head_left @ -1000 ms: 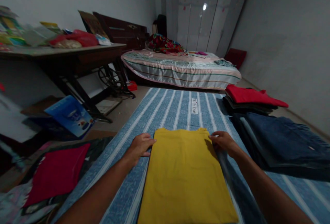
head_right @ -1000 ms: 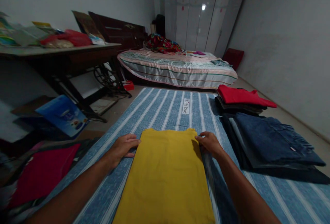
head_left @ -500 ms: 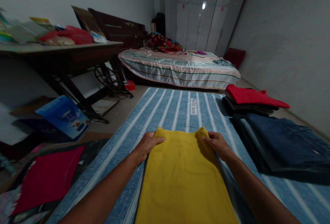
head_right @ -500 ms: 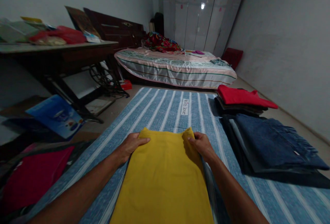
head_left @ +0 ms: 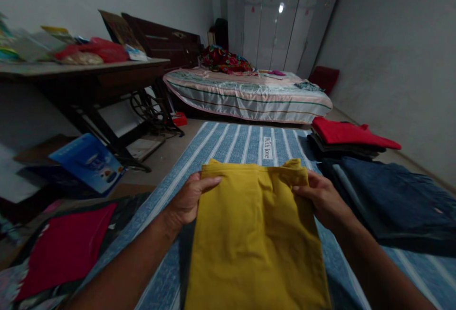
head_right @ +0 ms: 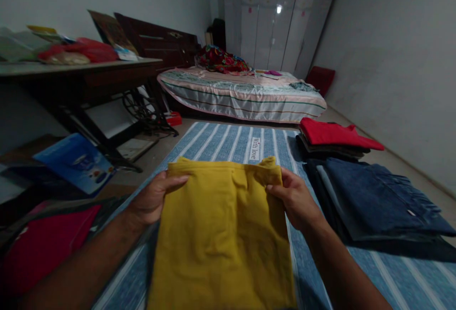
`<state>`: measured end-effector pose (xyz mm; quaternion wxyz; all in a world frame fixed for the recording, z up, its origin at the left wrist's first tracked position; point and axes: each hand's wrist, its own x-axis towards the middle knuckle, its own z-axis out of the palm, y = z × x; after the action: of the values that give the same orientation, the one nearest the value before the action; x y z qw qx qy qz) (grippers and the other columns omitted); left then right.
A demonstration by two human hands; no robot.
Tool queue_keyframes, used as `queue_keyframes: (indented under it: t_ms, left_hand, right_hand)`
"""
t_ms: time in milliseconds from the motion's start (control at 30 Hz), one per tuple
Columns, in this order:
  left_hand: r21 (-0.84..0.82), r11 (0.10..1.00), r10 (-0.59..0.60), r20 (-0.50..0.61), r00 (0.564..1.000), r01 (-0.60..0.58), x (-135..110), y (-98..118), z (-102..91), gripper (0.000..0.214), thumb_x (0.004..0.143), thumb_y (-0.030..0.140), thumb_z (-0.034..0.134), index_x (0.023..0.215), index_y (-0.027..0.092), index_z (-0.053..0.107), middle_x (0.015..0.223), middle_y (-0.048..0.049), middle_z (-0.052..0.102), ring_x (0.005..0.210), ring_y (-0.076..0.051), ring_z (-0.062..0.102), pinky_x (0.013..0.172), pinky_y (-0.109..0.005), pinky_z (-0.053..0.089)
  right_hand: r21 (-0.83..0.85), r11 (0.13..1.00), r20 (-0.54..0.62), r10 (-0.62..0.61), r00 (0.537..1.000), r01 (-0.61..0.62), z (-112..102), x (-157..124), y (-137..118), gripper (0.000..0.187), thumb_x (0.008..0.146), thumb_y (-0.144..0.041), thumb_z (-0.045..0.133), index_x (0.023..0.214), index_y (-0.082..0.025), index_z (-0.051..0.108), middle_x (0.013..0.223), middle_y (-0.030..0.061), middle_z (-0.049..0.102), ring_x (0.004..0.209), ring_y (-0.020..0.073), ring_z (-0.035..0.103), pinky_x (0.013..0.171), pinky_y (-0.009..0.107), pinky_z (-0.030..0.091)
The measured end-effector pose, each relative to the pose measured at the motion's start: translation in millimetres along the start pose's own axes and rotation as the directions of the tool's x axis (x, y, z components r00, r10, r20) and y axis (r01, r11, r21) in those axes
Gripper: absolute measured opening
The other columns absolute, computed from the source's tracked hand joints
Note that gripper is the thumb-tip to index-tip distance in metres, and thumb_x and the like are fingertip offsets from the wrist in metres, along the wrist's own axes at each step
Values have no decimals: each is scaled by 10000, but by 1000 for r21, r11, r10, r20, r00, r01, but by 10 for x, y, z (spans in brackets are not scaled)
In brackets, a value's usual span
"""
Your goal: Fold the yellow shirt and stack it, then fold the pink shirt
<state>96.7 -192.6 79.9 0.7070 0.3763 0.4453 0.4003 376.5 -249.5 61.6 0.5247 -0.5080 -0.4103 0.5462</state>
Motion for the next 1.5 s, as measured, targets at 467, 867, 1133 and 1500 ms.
queue_keyframes:
  t_ms: [467,867,1133,1500]
  left_hand:
    - [473,880,154,-351,924,33,2018,176,-150,102,580,146,634,643,158,554,474,24,511,482,-142,547,488,-238,441]
    - [914,398,470,-281,837,83,2482,111,-423,125,531,188,658,632,216,592,583,-21,596,732,-258,632,637,-293,402]
    - [912,410,500,-200,842,-27,2453,-7,-390,305,587,165,633,887,199,675,654,1,620,716,-206,617,645,-253,415]
    - [781,-69,454,579,677,-621,1825,-291,-274,258,827,159,486,1039,218,620,846,-48,660,804,-183,611,776,-277,448]
  right_hand:
    - [-620,762,-388,-87,917,-190,-300,2023,355,376,682,-150,586,1053,-117,640,700,40,657,695,196,636,591,251,450]
    - [-993,17,117,-133,984,120,-117,2471,481,336,837,-271,556,1149,-173,634,1174,123,607,1088,250,555,811,286,417]
    - [-998,43,42,-44,998,44,-10,2542,514,352,842,-435,533,1002,-157,680,1100,142,630,1015,272,586,762,317,417]
    - [-985,61,146,-210,967,162,-91,2509,591,150,815,-290,585,853,-175,672,972,81,668,902,195,597,726,249,375]
